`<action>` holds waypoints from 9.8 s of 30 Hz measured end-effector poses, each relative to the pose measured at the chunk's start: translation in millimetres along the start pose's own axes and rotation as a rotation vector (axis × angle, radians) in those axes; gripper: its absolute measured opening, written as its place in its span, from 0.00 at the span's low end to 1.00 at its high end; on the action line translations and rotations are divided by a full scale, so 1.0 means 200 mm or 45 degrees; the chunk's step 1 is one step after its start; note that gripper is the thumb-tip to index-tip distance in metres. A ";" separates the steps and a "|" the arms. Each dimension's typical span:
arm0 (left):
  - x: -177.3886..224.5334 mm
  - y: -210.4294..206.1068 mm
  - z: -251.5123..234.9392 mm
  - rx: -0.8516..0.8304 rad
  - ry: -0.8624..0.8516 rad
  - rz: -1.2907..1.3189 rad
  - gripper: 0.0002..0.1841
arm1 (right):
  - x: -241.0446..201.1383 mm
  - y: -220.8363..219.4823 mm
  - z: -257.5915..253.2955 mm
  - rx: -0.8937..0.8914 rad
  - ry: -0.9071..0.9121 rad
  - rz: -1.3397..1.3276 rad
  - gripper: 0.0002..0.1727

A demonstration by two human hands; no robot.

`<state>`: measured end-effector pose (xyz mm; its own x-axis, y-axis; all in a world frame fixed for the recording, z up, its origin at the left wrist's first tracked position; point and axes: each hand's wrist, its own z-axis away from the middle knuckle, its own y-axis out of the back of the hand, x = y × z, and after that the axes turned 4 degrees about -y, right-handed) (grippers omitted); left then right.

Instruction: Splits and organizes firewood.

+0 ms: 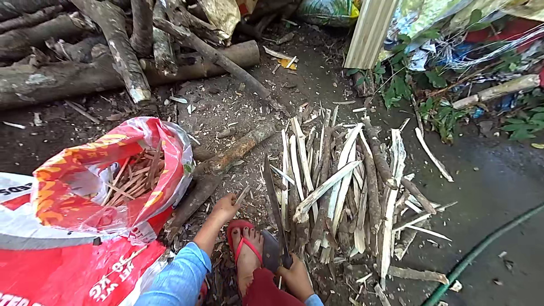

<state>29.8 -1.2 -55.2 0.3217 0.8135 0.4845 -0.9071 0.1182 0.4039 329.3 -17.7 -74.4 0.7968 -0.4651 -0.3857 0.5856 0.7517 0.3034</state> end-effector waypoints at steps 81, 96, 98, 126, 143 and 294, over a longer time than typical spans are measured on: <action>0.16 -0.16 -0.03 0.532 -1.010 0.114 0.13 | -0.25 0.05 0.33 0.189 0.335 0.162 0.26; 0.19 -0.15 -0.02 0.685 -1.170 0.032 0.11 | -0.26 0.05 0.32 0.256 0.325 0.243 0.26; 0.14 -0.17 -0.07 0.530 -1.032 -0.022 0.14 | -0.27 0.05 0.28 0.168 0.180 0.263 0.27; 0.26 -0.01 0.11 0.416 -0.945 0.105 0.45 | -0.23 0.00 0.33 0.432 0.577 0.072 0.24; -0.18 0.02 0.23 0.636 -0.555 0.249 0.50 | -0.23 -0.08 0.18 0.344 0.384 0.119 0.25; 0.09 0.02 -0.06 0.238 -0.346 -0.164 0.29 | -0.19 0.10 0.36 0.253 0.397 0.130 0.25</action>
<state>28.7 20.3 -54.1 0.5137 0.6141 0.5991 -0.7971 0.0833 0.5980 322.1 -18.1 8.5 0.7871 -0.2050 -0.5817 0.5471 0.6675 0.5051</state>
